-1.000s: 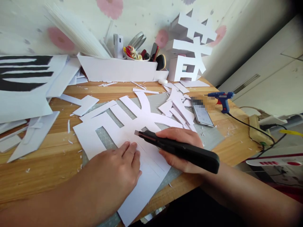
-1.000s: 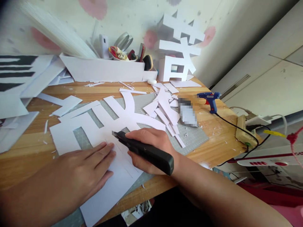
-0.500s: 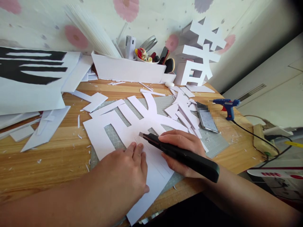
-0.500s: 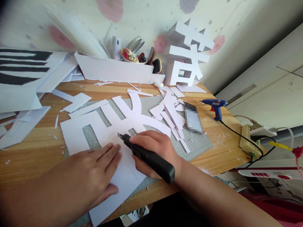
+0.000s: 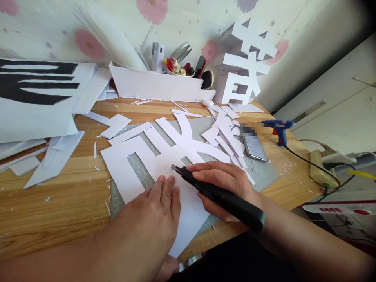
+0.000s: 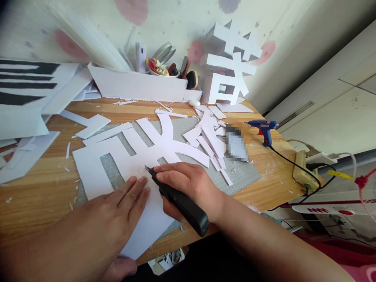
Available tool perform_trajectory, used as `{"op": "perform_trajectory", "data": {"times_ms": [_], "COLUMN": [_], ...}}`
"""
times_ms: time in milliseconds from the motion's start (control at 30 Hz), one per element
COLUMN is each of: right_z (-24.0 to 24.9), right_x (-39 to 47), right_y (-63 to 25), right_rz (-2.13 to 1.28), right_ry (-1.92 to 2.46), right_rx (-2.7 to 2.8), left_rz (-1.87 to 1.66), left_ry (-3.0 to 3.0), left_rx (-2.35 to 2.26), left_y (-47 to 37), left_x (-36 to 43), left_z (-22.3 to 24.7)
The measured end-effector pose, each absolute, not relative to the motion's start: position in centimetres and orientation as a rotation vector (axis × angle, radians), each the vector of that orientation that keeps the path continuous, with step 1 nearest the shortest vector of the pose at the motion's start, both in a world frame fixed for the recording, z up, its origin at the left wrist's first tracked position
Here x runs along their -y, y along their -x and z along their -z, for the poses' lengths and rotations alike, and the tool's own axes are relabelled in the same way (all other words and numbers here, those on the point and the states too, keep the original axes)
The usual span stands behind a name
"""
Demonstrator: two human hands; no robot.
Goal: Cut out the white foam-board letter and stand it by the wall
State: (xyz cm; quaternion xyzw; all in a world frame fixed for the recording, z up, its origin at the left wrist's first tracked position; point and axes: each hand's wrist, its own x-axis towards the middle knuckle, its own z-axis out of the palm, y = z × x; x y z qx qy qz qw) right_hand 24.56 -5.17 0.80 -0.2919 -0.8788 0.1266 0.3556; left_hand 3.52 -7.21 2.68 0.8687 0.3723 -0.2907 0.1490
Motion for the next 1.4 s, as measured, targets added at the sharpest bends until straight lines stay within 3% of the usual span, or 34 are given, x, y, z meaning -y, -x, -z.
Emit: {"op": "perform_trajectory", "data": {"times_ms": [1000,1400], "right_z": [-5.9,-5.8], "right_x": [10.3,9.3], "right_y": [-28.4,-28.7], "right_rz": [-0.569,-0.661], "right_ry": [0.893,0.82], "right_rx": [2.347,2.307], "left_rz": [0.891,0.819], "left_ry": [-2.537,-2.538], "left_rx": [-1.128,-1.139], "left_y": [-4.1,-4.0], "left_x": [7.2,7.0], "left_z": [-4.2,-4.5]}}
